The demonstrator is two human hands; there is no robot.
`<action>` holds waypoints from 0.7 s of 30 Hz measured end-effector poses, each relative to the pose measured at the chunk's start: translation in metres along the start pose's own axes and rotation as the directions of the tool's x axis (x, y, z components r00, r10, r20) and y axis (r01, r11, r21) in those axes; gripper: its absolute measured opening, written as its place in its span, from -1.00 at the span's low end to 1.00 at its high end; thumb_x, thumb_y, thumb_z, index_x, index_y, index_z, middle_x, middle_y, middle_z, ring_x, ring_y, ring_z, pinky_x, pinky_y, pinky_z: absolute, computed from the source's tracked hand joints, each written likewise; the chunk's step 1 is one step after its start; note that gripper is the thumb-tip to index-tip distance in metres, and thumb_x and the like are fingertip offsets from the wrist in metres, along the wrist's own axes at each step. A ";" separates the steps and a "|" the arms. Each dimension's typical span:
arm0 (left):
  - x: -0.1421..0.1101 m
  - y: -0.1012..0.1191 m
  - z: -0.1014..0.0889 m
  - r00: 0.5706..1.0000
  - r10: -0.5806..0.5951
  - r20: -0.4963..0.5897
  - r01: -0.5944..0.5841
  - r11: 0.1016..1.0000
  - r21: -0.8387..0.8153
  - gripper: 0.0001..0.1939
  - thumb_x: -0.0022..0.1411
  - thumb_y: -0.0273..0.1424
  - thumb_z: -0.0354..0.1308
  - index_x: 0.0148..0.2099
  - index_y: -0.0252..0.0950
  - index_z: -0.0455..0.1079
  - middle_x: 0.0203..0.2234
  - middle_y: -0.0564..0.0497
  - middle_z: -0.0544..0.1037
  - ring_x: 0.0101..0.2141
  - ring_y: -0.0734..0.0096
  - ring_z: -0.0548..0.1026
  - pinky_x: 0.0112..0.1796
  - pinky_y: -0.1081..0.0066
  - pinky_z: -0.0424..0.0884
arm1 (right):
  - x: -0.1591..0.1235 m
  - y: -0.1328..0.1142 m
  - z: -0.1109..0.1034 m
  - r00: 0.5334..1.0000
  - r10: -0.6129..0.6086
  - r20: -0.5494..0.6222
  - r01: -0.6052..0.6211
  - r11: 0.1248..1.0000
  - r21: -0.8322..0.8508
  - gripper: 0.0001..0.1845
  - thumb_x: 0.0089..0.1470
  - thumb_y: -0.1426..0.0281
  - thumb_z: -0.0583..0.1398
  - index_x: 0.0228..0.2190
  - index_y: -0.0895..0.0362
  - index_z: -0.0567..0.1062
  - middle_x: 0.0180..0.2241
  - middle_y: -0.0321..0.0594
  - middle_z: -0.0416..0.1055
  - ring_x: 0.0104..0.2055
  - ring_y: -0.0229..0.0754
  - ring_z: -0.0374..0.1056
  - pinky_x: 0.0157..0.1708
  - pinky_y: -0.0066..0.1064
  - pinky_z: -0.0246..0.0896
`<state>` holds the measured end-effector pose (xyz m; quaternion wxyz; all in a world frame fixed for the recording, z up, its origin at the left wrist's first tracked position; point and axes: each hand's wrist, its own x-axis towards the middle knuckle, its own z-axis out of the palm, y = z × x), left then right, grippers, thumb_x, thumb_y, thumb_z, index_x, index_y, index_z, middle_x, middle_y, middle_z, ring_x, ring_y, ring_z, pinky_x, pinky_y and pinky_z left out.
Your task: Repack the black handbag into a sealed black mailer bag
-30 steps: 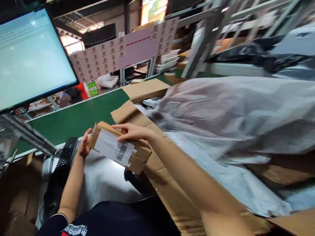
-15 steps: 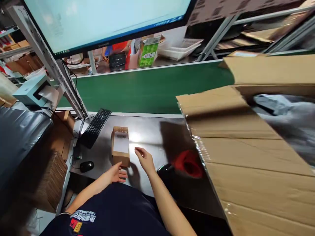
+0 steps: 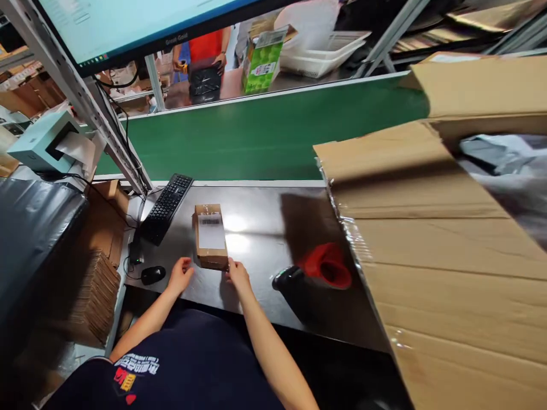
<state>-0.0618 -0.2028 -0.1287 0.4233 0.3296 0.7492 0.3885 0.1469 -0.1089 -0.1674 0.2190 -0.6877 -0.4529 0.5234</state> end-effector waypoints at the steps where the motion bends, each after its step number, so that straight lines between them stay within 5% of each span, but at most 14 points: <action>1: -0.003 -0.001 -0.012 0.997 0.076 -0.019 -0.073 0.990 0.123 -0.55 0.17 -0.59 0.20 0.11 -0.24 0.47 0.16 -0.20 0.54 0.21 0.10 0.47 0.29 0.12 0.30 | -0.004 0.000 -0.001 0.999 -0.013 -0.031 0.012 0.999 -0.046 -0.35 0.14 -0.09 0.07 -0.05 0.20 0.46 -0.11 0.29 0.55 -0.05 0.25 0.56 -0.11 0.06 0.57; 4: -0.017 -0.014 -0.059 0.978 0.191 -0.088 -0.106 0.810 0.576 -0.31 0.16 -0.69 0.12 0.33 -0.25 0.35 0.35 -0.25 0.39 0.38 0.01 0.29 0.36 0.05 0.18 | -0.030 0.014 -0.003 0.971 -0.222 -0.084 0.200 0.956 -0.215 -0.25 0.17 -0.05 0.07 0.18 0.22 0.35 0.19 0.35 0.38 0.10 0.26 0.47 0.13 0.15 0.43; 8: -0.033 -0.040 -0.112 0.981 0.078 -0.179 0.100 0.584 0.806 -0.13 0.09 -0.69 0.22 0.45 -0.33 0.19 0.42 -0.37 0.27 0.43 -0.12 0.21 0.39 0.00 0.11 | -0.064 0.030 0.020 0.860 -0.437 0.265 0.501 0.823 -0.269 -0.47 0.23 0.03 0.03 0.03 0.07 0.49 0.03 0.07 0.53 -0.12 0.11 0.54 -0.02 0.01 0.49; 14: -0.044 -0.068 -0.122 0.957 0.081 -0.277 0.169 0.622 0.765 -0.06 0.10 -0.57 0.22 0.51 -0.22 0.11 0.46 -0.32 0.24 0.47 -0.11 0.17 0.38 -0.02 0.19 | -0.073 0.016 0.098 0.637 -0.495 0.591 0.701 0.690 -0.178 -0.68 0.16 0.17 0.08 -0.27 -0.07 0.61 -0.20 -0.08 0.64 -0.07 0.15 0.58 0.00 -0.03 0.51; 17: -0.046 -0.096 -0.106 0.941 0.136 -0.310 0.131 0.698 0.704 -0.11 0.06 -0.51 0.23 0.46 -0.08 0.27 0.50 -0.24 0.23 0.50 -0.12 0.15 0.42 -0.06 0.17 | -0.059 0.022 0.098 0.680 -0.592 0.432 0.676 0.734 -0.059 -0.68 0.11 0.09 0.09 -0.33 -0.18 0.64 -0.25 -0.15 0.68 -0.12 0.21 0.63 -0.01 0.07 0.56; 19: -0.035 -0.119 -0.092 0.934 0.172 -0.315 0.076 0.762 0.643 -0.15 -0.06 -0.46 0.29 0.31 0.19 0.45 0.44 -0.04 0.37 0.46 -0.16 0.22 0.39 -0.11 0.25 | -0.038 0.036 0.071 0.776 -0.614 0.145 0.620 0.784 0.002 -0.65 0.10 -0.03 0.08 -0.32 -0.27 0.64 -0.23 -0.21 0.70 -0.11 0.26 0.64 -0.02 0.12 0.60; 21: -0.017 -0.133 -0.076 0.910 0.228 -0.347 0.001 0.834 0.552 -0.30 -0.13 -0.45 0.30 0.05 0.33 0.62 0.26 0.09 0.58 0.36 -0.25 0.38 0.37 -0.19 0.30 | -0.014 0.050 0.027 0.806 -0.574 -0.143 0.579 0.815 -0.013 -0.62 0.11 -0.11 0.07 -0.27 -0.35 0.64 -0.13 -0.22 0.69 -0.05 0.28 0.63 -0.03 0.13 0.63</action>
